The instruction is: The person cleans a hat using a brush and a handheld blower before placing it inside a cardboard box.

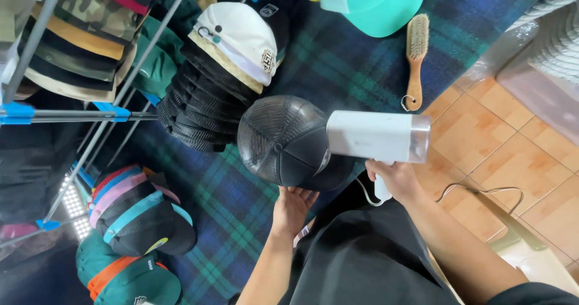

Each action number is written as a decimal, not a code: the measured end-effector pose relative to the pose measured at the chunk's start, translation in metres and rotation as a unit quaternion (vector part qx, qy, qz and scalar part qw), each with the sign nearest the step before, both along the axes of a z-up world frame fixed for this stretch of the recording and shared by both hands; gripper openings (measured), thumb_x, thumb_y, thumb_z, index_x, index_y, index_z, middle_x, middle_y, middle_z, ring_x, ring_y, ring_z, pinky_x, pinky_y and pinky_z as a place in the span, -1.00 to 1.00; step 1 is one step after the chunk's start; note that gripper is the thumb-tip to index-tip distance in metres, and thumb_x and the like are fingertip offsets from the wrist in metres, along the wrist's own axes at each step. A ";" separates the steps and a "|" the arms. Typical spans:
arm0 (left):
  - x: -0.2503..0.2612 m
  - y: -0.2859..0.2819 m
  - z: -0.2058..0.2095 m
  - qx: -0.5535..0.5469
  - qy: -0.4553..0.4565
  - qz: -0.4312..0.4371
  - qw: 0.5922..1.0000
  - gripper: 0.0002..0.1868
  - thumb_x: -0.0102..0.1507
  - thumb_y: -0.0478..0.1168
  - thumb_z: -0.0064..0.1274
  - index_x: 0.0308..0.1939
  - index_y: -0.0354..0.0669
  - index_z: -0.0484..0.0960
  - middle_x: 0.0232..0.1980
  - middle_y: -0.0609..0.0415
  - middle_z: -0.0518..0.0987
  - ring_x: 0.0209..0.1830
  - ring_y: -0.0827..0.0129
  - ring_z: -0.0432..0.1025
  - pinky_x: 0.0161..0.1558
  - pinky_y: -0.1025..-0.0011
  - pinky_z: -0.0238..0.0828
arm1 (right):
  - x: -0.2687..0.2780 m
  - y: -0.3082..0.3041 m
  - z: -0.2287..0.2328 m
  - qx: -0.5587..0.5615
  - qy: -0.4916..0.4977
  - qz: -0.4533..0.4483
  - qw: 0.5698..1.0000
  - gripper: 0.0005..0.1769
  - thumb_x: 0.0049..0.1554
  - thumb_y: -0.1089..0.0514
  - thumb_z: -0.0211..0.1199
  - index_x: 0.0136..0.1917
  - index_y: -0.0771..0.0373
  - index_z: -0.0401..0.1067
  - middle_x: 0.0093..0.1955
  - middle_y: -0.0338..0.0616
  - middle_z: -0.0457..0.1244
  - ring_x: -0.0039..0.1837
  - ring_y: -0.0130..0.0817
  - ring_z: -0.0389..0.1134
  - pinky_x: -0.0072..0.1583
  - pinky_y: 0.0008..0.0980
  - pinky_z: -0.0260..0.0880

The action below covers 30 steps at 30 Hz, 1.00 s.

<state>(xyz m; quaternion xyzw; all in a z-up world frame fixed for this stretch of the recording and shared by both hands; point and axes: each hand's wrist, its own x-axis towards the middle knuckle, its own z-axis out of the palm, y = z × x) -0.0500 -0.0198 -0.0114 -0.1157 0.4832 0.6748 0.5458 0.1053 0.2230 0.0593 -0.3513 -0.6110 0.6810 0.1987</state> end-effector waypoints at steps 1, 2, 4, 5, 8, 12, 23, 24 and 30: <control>0.002 -0.003 -0.004 0.000 -0.003 0.000 1.000 -0.23 0.36 0.44 -0.51 0.38 0.17 0.51 0.38 0.13 0.53 0.45 0.03 0.35 0.50 -0.16 0.03 | -0.001 0.003 0.008 0.000 -0.003 0.000 1.000 -0.47 0.05 0.23 0.18 -0.72 0.10 0.19 -0.69 -0.31 0.07 -0.59 -0.53 -0.08 -0.41 -0.56 0.02; 0.003 -0.004 -0.008 0.005 -0.010 0.025 1.000 -0.31 0.38 0.39 -0.45 0.30 0.18 0.57 0.31 0.16 0.58 0.38 0.09 0.41 0.47 -0.13 0.11 | -0.003 0.008 0.017 -0.011 -0.021 -0.006 1.000 -0.49 0.01 0.20 0.19 -0.72 0.10 0.17 -0.69 -0.33 0.05 -0.57 -0.53 -0.10 -0.40 -0.55 0.01; 0.004 -0.005 -0.017 0.010 -0.016 0.053 0.998 -0.38 0.40 0.35 -0.38 0.22 0.19 0.63 0.24 0.18 0.63 0.31 0.15 0.47 0.45 -0.09 0.19 | -0.005 0.018 0.022 -0.021 -0.039 -0.009 0.999 -0.50 -0.03 0.17 0.21 -0.73 0.09 0.16 -0.68 -0.35 0.02 -0.55 -0.54 -0.12 -0.39 -0.53 0.00; 0.003 -0.005 -0.022 -0.007 -0.012 0.063 0.998 -0.47 0.42 0.25 -0.30 0.17 0.14 0.66 0.20 0.15 0.65 0.26 0.11 0.50 0.42 -0.10 0.22 | -0.005 0.024 0.019 -0.019 -0.054 0.016 0.998 -0.55 -0.06 0.19 0.20 -0.72 0.10 0.19 -0.68 -0.32 0.03 -0.55 -0.51 -0.13 -0.39 -0.50 0.00; 0.015 0.005 -0.004 -0.066 0.034 0.062 0.995 -0.71 0.40 -0.13 -0.09 0.09 -0.04 0.67 0.07 0.06 0.69 0.12 0.06 0.57 0.35 -0.15 0.33 | -0.001 0.035 0.006 -0.032 -0.097 0.045 0.994 -0.59 -0.08 0.18 0.18 -0.72 0.13 0.25 -0.68 -0.26 0.06 -0.54 -0.43 -0.07 -0.33 -0.42 0.09; 0.033 0.021 -0.019 -0.197 0.139 0.009 0.970 -0.72 0.19 -0.31 0.36 -0.06 -0.38 0.77 -0.12 -0.23 0.74 -0.13 0.22 0.62 0.07 0.02 0.58 | -0.003 0.065 0.011 -0.070 -0.068 0.127 0.987 -0.61 -0.03 0.24 0.19 -0.66 0.21 0.33 -0.67 -0.18 0.15 -0.55 -0.34 0.11 -0.32 -0.38 0.21; 0.024 0.087 0.064 -0.270 0.335 -0.006 0.903 -0.27 -0.06 -0.22 0.60 0.09 -0.49 0.60 0.12 -0.34 0.64 0.23 -0.04 0.48 0.26 0.03 0.39 | -0.015 0.099 0.037 -0.023 -0.035 0.191 0.981 -0.66 -0.03 0.31 0.25 -0.61 0.25 0.42 -0.69 -0.16 0.21 -0.55 -0.37 0.23 -0.28 -0.39 0.34; 0.021 0.091 0.070 -0.272 0.325 -0.005 0.906 -0.30 -0.05 -0.21 0.59 0.06 -0.47 0.60 0.10 -0.31 0.64 0.20 -0.01 0.47 0.24 0.04 0.40 | -0.013 0.101 0.033 -0.029 -0.025 0.196 0.980 -0.65 -0.03 0.33 0.26 -0.63 0.26 0.43 -0.69 -0.14 0.22 -0.56 -0.34 0.25 -0.28 -0.37 0.37; 0.013 0.103 0.105 -0.287 0.259 0.002 0.922 -0.50 0.02 -0.17 0.48 -0.14 -0.35 0.56 -0.05 -0.16 0.63 0.05 0.16 0.46 0.09 0.15 0.40 | -0.041 0.125 0.063 0.073 -0.013 0.257 0.963 -0.66 -0.02 0.31 0.24 -0.60 0.23 0.50 -0.63 -0.13 0.27 -0.49 -0.36 0.32 -0.20 -0.31 0.44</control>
